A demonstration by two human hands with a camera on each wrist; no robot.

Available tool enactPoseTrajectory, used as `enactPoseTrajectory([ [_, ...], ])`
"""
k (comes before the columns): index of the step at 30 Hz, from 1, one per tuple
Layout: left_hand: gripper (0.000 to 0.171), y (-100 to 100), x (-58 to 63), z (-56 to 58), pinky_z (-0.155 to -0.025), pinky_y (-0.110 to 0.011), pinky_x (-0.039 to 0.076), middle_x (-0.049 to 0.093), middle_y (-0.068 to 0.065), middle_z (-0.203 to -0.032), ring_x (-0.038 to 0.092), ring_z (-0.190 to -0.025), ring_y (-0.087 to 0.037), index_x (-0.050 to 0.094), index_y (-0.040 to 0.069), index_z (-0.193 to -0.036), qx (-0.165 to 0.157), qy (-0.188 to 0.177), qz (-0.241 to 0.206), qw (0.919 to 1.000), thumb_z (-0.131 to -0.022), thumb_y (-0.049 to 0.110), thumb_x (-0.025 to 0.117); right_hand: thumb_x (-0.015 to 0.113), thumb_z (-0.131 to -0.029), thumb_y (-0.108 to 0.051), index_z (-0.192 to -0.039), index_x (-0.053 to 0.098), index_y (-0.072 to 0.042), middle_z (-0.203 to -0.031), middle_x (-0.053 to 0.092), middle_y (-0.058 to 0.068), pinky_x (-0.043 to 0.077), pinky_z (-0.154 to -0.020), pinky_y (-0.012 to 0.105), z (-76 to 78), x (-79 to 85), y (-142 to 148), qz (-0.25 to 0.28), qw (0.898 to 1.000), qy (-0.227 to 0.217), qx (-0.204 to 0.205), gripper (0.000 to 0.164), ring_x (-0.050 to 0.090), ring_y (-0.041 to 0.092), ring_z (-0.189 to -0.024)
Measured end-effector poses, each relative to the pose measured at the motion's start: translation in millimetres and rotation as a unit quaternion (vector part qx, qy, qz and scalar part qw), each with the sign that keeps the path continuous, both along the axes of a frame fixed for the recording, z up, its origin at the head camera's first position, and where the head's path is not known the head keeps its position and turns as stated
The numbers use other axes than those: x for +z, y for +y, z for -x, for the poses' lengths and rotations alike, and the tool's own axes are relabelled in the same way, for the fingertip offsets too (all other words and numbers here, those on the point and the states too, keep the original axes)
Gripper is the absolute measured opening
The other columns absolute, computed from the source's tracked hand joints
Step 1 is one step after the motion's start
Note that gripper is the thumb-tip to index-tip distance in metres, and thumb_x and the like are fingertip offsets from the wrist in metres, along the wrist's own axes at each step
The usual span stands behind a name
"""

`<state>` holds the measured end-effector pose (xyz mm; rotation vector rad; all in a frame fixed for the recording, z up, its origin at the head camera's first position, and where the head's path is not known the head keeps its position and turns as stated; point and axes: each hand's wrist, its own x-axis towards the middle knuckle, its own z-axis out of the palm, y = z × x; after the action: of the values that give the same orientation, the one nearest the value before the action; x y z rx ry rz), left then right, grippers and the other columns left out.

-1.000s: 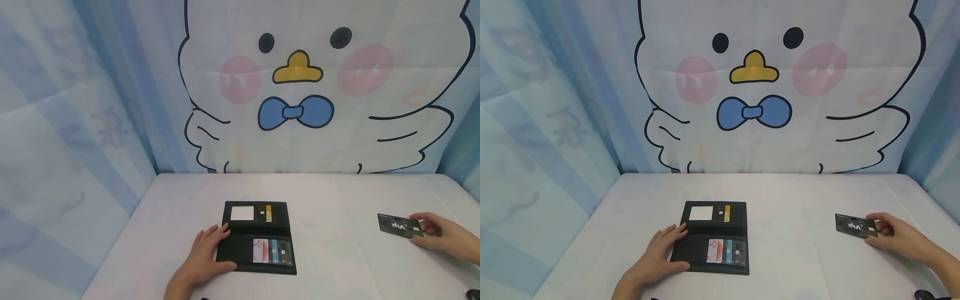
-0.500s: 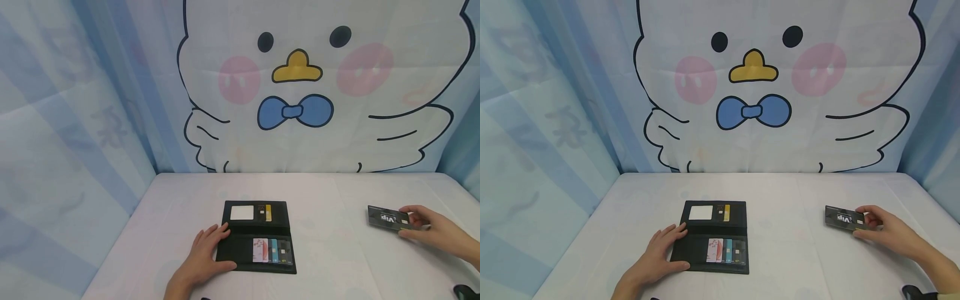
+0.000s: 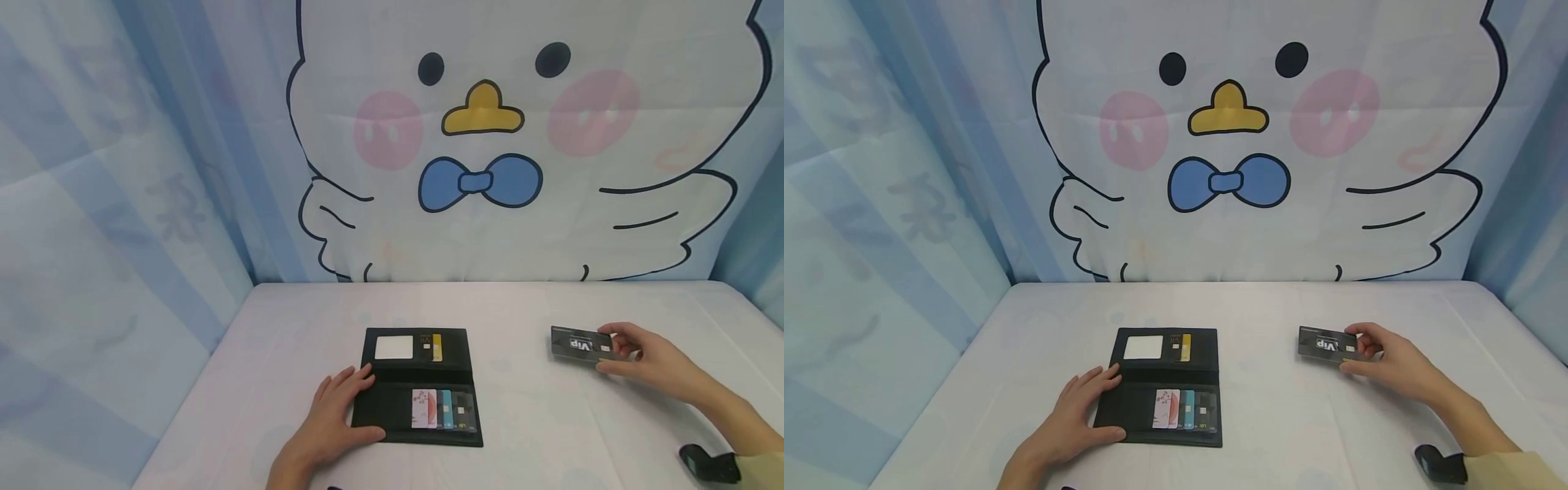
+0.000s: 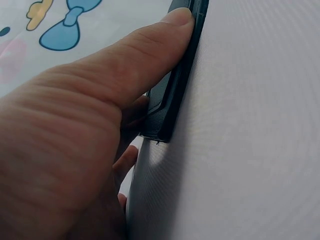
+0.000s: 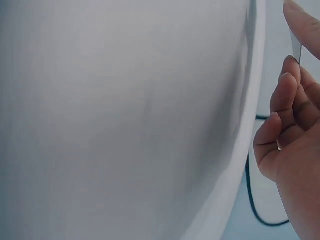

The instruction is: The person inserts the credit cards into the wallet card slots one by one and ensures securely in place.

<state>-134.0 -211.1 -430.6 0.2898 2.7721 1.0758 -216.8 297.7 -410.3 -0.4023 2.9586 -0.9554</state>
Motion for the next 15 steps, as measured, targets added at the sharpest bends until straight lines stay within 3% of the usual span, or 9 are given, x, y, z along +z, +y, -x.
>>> enactPoseTrajectory([
  [15,0.086,0,-0.3,0.2,-0.119,-0.062,0.002,0.039,-0.006,-0.159,0.021,-0.149,-0.034,0.055,0.007,-0.144,-0.001,0.006,0.01,0.9999,-0.074,0.047,0.087,0.087,-0.08,-0.026,-0.126,0.057,0.002,-0.092,0.051,0.002,0.04,-0.064,0.025,12.5,4.5,-65,0.046,0.998,0.006,0.049,0.062,0.051,0.015,-0.082],
])
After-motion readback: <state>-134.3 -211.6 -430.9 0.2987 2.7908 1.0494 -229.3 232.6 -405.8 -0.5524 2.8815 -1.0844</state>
